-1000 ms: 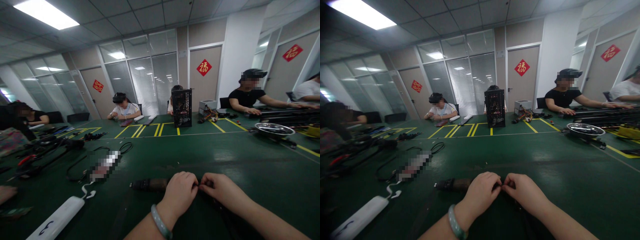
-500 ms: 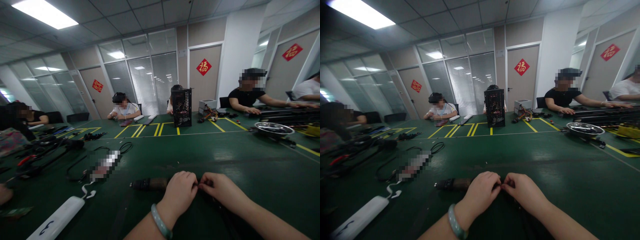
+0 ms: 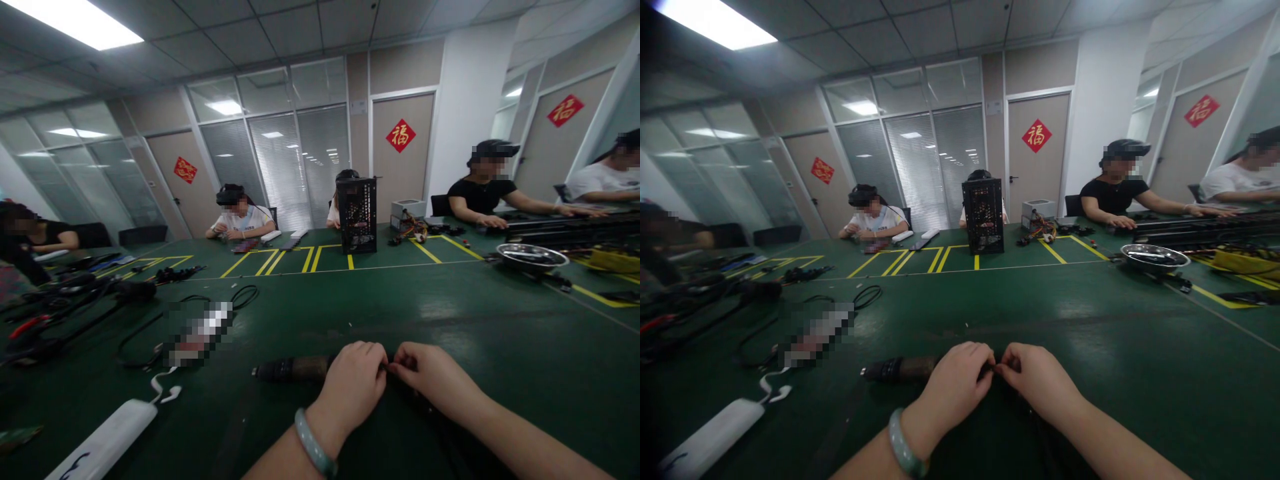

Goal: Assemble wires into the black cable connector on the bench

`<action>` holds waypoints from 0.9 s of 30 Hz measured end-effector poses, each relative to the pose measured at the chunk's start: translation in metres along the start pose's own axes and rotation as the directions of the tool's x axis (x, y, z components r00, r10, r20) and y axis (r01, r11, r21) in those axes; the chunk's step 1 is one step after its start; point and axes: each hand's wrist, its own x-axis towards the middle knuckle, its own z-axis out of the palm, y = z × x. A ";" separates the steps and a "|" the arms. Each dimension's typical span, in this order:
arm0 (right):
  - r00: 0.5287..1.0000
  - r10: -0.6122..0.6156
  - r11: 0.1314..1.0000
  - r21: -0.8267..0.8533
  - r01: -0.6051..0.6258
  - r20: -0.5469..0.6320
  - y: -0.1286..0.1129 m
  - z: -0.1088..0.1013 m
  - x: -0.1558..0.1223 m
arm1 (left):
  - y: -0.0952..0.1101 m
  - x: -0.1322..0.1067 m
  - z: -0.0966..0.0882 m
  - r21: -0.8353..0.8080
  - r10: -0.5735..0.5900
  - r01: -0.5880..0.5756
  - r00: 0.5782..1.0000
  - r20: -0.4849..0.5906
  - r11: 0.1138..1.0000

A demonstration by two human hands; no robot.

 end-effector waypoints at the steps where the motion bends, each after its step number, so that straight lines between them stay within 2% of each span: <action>1: 1.000 0.001 1.000 0.011 -0.001 0.008 0.000 0.000 0.000 | 0.000 0.000 -0.001 -0.003 0.003 -0.003 1.000 -0.001 1.000; 10: 0.997 -0.050 0.997 0.064 0.046 0.064 0.004 -0.007 -0.003 | 0.002 0.001 -0.005 0.001 0.007 -0.007 1.000 0.010 1.000; 21: 0.998 -0.026 0.999 -0.038 0.024 -0.064 -0.006 -0.003 -0.004 | 0.000 0.001 0.000 -0.001 -0.008 0.008 1.000 0.000 1.000; 27: 0.989 -0.055 0.990 -0.133 0.038 -0.134 -0.012 0.001 -0.006 | -0.002 0.002 0.002 0.007 -0.012 0.012 1.000 0.019 1.000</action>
